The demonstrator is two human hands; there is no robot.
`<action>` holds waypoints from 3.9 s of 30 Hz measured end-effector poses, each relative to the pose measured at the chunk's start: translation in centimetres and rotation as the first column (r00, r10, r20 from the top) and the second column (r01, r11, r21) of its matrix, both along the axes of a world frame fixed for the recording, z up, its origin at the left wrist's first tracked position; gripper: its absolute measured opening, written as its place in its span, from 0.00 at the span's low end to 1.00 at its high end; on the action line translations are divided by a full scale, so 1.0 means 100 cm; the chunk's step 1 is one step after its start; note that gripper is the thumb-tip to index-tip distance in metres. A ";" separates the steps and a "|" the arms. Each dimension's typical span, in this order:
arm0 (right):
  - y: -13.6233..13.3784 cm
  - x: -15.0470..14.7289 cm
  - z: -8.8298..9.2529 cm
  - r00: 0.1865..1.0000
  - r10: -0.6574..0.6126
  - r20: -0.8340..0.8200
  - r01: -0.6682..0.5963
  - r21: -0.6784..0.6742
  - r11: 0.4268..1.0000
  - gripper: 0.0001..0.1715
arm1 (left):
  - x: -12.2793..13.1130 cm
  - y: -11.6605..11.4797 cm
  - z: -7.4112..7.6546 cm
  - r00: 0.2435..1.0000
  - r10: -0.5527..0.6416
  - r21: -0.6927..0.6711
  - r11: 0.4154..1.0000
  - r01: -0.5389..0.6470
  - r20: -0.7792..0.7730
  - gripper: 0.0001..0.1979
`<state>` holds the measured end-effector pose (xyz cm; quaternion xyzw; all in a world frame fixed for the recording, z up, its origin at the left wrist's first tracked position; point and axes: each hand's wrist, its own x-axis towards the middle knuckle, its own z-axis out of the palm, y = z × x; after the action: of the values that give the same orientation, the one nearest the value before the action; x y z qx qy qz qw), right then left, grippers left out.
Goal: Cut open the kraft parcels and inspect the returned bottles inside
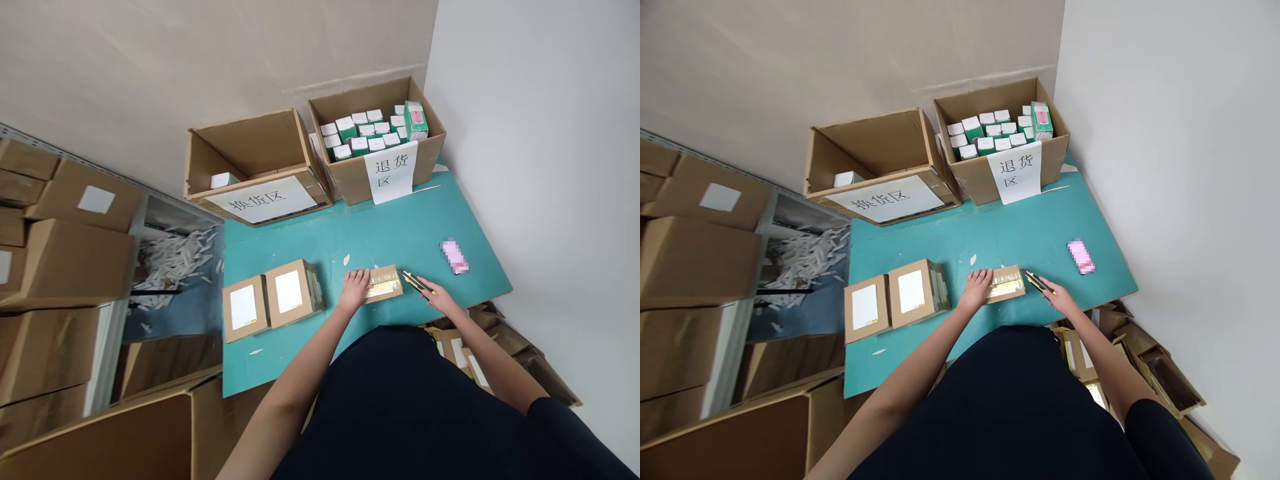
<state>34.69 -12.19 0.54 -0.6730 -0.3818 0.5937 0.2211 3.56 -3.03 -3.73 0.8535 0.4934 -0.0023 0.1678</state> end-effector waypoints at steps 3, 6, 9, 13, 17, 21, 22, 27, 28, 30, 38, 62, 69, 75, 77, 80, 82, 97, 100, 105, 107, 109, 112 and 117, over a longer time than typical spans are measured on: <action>-0.001 -0.002 -0.001 1.000 -0.020 -0.014 0.020 -0.004 1.000 0.36 | 0.000 -0.001 -0.004 1.000 0.011 -0.002 1.000 -0.011 0.028 0.28; -0.001 -0.003 -0.003 0.999 -0.034 -0.015 0.034 -0.002 0.999 0.36 | -0.001 -0.002 -0.005 0.999 0.018 -0.006 1.000 -0.018 0.047 0.28; -0.001 -0.002 -0.003 1.000 -0.014 -0.010 0.014 -0.010 1.000 0.36 | 0.000 -0.002 -0.005 0.999 0.022 -0.001 1.000 -0.022 0.040 0.27; 0.000 0.000 0.000 0.999 0.044 -0.024 -0.044 -0.033 0.998 0.36 | 0.003 -0.003 -0.001 1.000 0.024 0.015 1.000 -0.024 0.016 0.26; 0.000 0.004 0.004 0.997 0.064 -0.044 -0.066 -0.058 0.996 0.37 | 0.004 -0.005 0.000 0.999 0.028 0.020 0.999 -0.029 0.028 0.26; -0.003 0.008 0.007 0.996 0.078 -0.043 -0.081 -0.086 0.993 0.36 | 0.004 -0.004 0.000 0.999 0.036 0.017 0.999 -0.037 0.033 0.27; -0.005 0.009 0.008 0.995 0.085 -0.047 -0.089 -0.086 0.992 0.36 | 0.004 -0.004 0.001 0.999 0.040 0.014 0.999 -0.040 0.035 0.27; -0.013 0.014 0.013 0.993 0.103 -0.064 -0.108 -0.077 0.991 0.37 | 0.005 -0.003 0.005 0.998 0.045 0.005 0.999 -0.045 0.039 0.26; -0.014 0.014 0.013 0.992 0.107 -0.065 -0.112 -0.078 0.991 0.37 | 0.005 -0.003 0.005 0.998 0.044 0.005 0.999 -0.044 0.040 0.26; -0.016 0.014 0.013 0.993 0.099 -0.065 -0.104 -0.075 0.992 0.37 | 0.004 -0.003 0.006 0.998 0.043 0.004 0.999 -0.043 0.045 0.26; 0.000 -0.002 -0.001 0.995 -0.060 -0.078 0.057 -0.039 0.998 0.39 | 0.003 -0.004 0.006 0.998 0.038 0.008 0.999 -0.039 0.054 0.26; -0.005 0.004 -0.016 0.984 -0.068 -0.162 0.067 -0.011 0.998 0.48 | -0.001 -0.006 -0.008 0.998 -0.002 0.163 0.987 -0.007 0.057 0.24; 0.001 0.002 -0.017 0.987 -0.055 -0.148 0.052 -0.025 0.998 0.46 | -0.001 -0.006 -0.009 0.998 0.000 0.167 0.986 -0.011 0.066 0.23; 0.002 0.000 -0.012 0.993 -0.035 -0.112 0.031 -0.039 0.999 0.43 | -0.001 -0.006 -0.011 0.997 -0.003 0.163 0.987 -0.009 0.072 0.24; 0.003 -0.001 -0.008 0.995 -0.026 -0.093 0.021 -0.051 0.998 0.41 | -0.001 -0.006 -0.011 0.997 -0.001 0.164 0.986 -0.012 0.074 0.24; 0.004 -0.003 -0.001 0.998 0.006 -0.063 -0.010 -0.069 0.998 0.38 | 0.000 -0.006 -0.011 0.997 0.003 0.170 0.985 -0.015 0.073 0.24; 0.004 -0.003 0.004 0.998 0.038 -0.041 -0.041 -0.082 0.996 0.37 | 0.000 -0.007 -0.010 0.998 0.005 0.174 0.985 -0.017 0.067 0.23; -0.003 0.010 0.011 0.989 0.142 -0.032 -0.144 -0.093 0.985 0.36 | 0.003 -0.005 -0.009 0.998 0.027 0.158 0.987 -0.037 0.062 0.25; -0.006 0.013 0.012 0.989 0.145 -0.027 -0.147 -0.082 0.986 0.36 | 0.002 -0.005 -0.010 0.997 0.030 0.149 0.988 -0.041 0.074 0.26; -0.001 0.025 0.014 0.984 0.173 -0.034 -0.176 -0.110 0.978 0.38 | 0.001 -0.005 -0.010 0.998 0.022 0.134 0.991 -0.029 0.052 0.26; 0.001 0.029 0.014 0.985 0.169 -0.045 -0.173 -0.111 0.979 0.38 | 0.001 -0.007 -0.008 0.999 0.022 0.135 0.990 -0.027 0.042 0.26; 0.002 0.030 0.013 0.985 0.164 -0.060 -0.170 -0.104 0.980 0.37 | 0.001 -0.009 -0.004 0.999 0.021 0.148 0.989 -0.028 0.045 0.26; 0.001 0.029 0.012 0.984 0.163 -0.068 -0.169 -0.091 0.981 0.38 | 0.001 -0.016 0.004 0.998 -0.013 0.169 0.986 0.001 0.068 0.27; 0.002 0.026 0.012 0.986 0.155 -0.058 -0.160 -0.080 0.984 0.38 | 0.000 -0.027 0.011 0.987 -0.151 0.106 0.984 0.145 0.049 0.35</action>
<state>37.34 -12.00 1.71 -0.6338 -0.4026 0.6422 0.1546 3.57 -5.74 -2.66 0.8950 0.4229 0.0346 0.1374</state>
